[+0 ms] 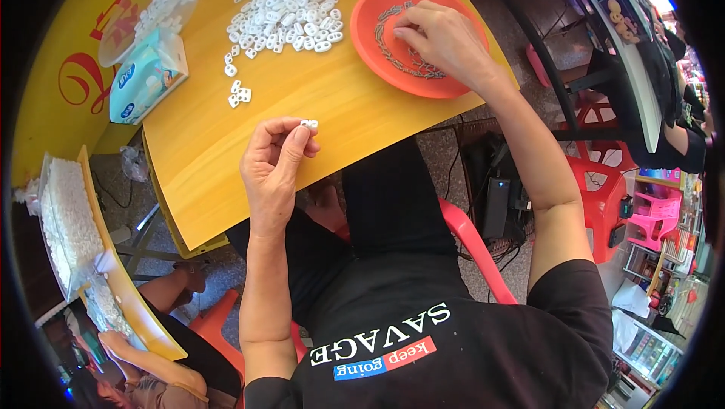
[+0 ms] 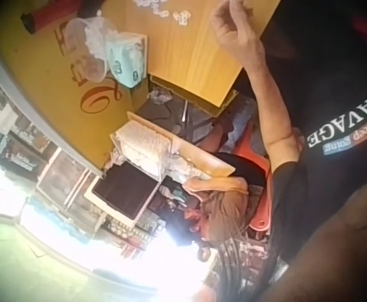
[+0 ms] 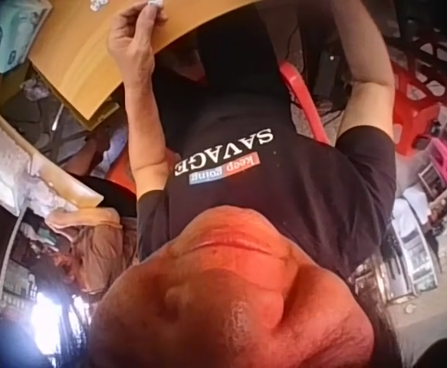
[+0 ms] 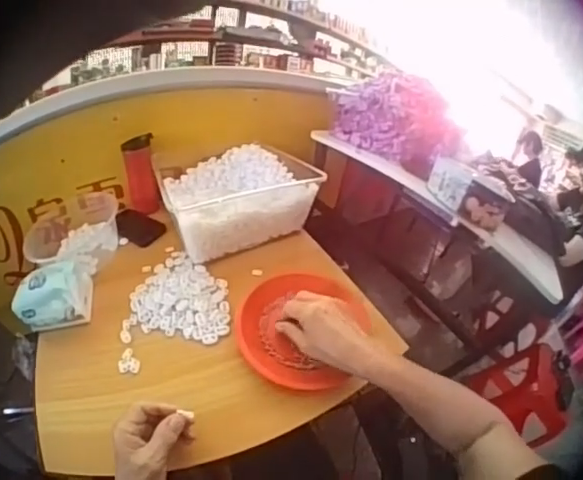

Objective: Manually assembling small white plastic components by attaching metal rings.

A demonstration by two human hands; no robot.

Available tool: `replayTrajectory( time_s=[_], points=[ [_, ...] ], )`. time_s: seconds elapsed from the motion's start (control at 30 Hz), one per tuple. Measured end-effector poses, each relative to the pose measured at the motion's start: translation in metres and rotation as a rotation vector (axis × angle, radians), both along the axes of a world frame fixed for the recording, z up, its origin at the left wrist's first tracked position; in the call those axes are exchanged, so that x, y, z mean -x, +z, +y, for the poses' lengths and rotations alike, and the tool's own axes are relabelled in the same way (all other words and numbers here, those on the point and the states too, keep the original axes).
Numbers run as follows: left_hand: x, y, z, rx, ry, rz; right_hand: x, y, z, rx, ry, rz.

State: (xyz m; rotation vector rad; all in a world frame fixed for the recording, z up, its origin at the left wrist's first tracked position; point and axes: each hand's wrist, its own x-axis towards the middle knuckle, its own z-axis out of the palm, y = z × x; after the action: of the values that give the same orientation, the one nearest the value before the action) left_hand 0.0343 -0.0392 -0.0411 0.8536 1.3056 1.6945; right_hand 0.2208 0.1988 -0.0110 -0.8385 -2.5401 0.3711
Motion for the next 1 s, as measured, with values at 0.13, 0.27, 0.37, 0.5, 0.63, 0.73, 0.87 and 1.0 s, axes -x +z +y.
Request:
replayTrajectory(
  time_s=[0.13,0.27,0.37,0.5,0.63,0.73,0.87,1.0],
  points=[
    [0.002,-0.002,-0.001,-0.027,-0.016,-0.036,0.01,-0.002,0.002,-0.096,-0.069,-0.142],
    [0.002,-0.002,-0.003,-0.035,-0.024,-0.042,0.018,0.001,-0.001,-0.151,-0.042,-0.224],
    [0.003,0.0,-0.003,-0.024,0.001,-0.057,0.02,-0.007,-0.004,-0.273,-0.02,-0.241],
    [0.005,0.006,0.003,-0.005,0.035,-0.187,0.016,-0.001,-0.012,-0.324,-0.018,-0.126],
    [0.011,0.006,-0.001,-0.017,0.055,-0.279,0.021,0.024,-0.031,-0.114,0.13,0.151],
    [0.01,0.005,-0.001,-0.025,0.07,-0.28,0.029,0.031,-0.054,-0.041,0.172,0.226],
    [0.008,0.003,0.0,-0.058,0.078,-0.252,0.048,0.016,-0.092,0.662,0.193,0.429],
    [0.009,0.0,-0.002,-0.066,0.046,-0.237,0.066,0.003,-0.112,1.081,0.216,0.549]
  ],
)
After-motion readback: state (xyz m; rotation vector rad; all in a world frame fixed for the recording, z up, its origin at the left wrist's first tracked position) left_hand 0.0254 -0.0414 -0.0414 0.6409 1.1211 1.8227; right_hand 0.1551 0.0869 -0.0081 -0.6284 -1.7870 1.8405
